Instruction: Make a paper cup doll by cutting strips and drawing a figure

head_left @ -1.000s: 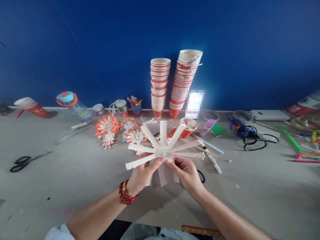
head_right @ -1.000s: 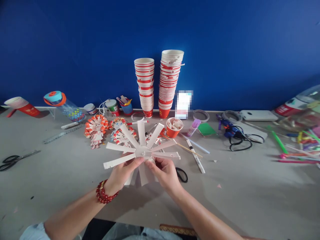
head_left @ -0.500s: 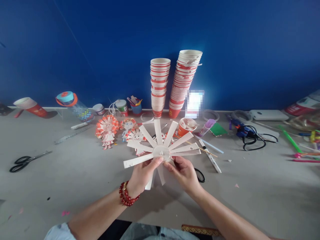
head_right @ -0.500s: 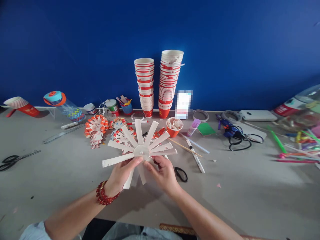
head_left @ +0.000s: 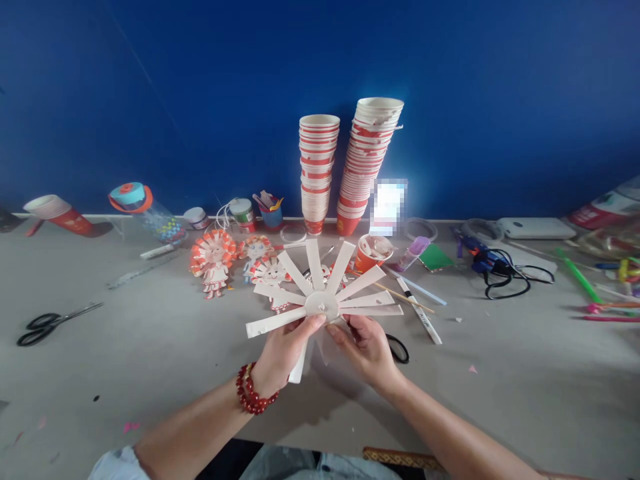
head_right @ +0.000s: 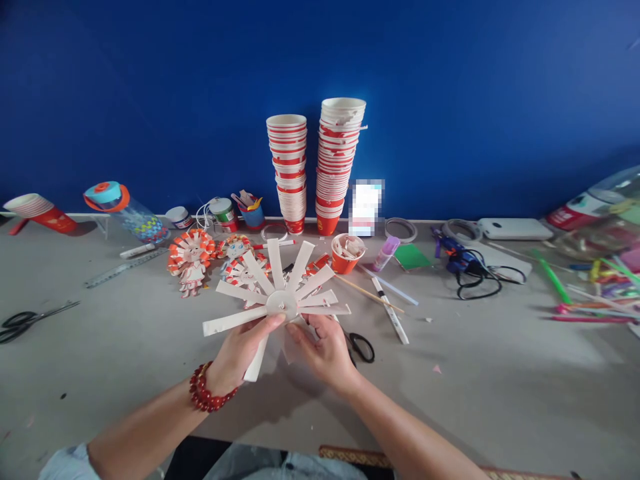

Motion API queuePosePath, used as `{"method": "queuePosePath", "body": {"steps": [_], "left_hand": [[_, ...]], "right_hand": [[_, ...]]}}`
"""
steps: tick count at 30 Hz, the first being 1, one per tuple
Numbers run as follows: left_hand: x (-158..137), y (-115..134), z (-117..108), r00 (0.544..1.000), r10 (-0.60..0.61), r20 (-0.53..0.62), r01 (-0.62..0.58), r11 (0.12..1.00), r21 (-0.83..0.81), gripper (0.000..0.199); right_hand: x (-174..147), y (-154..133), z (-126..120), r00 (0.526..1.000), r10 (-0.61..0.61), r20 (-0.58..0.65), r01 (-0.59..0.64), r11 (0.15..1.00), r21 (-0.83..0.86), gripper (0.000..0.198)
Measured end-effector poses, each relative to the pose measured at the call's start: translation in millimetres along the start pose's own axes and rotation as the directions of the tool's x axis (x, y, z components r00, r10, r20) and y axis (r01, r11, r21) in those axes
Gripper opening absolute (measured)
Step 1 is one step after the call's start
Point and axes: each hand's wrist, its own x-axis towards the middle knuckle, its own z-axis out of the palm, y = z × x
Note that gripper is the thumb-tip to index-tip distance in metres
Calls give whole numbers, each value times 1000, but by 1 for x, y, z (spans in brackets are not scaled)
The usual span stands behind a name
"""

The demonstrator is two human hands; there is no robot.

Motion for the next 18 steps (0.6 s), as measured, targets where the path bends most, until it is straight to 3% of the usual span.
{"method": "queuePosePath", "body": {"steps": [6,10,18], "left_hand": [[-1,-5,-1,1000,16,11,-16,1000,-6,30],[-1,-10,-2,997,74,21,-75,995,69,26],[-1,-6,1,1000,-25,10,25,998,-66,30]], "right_hand": [[4,-3,-3,1000,-30,-6,30,999,-45,25],[4,3,-2,1000,21,-1,-21,999,32,28],[1,7,1,995,99,33,-103,981,162,31]]}}
